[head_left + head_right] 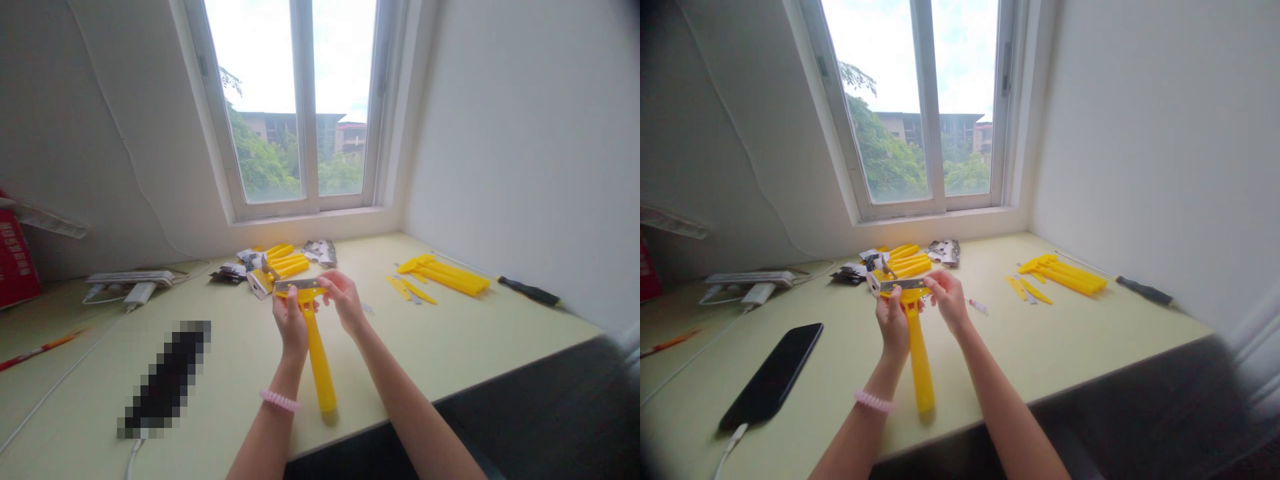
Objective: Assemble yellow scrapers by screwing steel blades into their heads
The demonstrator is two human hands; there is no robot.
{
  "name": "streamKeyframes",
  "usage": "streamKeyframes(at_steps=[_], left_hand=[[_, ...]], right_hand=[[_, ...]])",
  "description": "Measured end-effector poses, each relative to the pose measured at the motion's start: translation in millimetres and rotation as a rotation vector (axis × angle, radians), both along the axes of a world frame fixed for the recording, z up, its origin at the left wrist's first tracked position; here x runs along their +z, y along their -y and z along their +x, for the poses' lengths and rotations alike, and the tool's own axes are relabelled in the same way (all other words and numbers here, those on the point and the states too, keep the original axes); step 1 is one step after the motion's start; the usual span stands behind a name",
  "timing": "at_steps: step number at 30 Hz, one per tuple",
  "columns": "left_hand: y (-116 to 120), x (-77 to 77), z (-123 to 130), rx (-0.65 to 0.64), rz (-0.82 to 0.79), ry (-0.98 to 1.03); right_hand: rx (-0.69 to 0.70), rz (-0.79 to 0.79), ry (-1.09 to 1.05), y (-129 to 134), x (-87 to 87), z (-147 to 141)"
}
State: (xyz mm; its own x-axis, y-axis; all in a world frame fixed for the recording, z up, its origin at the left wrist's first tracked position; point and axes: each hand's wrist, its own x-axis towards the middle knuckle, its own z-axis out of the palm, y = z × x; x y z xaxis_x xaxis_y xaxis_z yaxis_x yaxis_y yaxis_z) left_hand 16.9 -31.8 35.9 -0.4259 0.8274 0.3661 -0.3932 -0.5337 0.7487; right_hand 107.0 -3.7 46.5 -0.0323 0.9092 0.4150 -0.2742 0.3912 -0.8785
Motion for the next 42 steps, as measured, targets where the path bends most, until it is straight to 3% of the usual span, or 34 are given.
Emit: streamKeyframes(at_steps=[3, 10, 18, 24, 42], left_hand=[[0.3, -0.3, -0.3, 0.019, -0.003, -0.009], [0.9, -0.6, -0.7, 0.031, -0.009, -0.006], [-0.9, -2.7, -0.7, 0.035, -0.030, 0.022], [-1.3, -2.2, -0.8, 0.043, -0.041, 0.017], [-1.3, -3.3, -1.6, 0.027, -0.064, 0.016]], right_hand=[[-0.083, 0.061, 0.069, -3.8, -0.5, -0.9], [-0.046, 0.023, 0.089, -5.2, 2.1, 1.5], [-0.002, -0.158, 0.035, -2.6, 10.4, 3.7], [0.125, -0.264, 0.129, -2.3, 20.8, 15.6], [0.146, -0.230, 0.160, -6.6, 21.7, 22.7]])
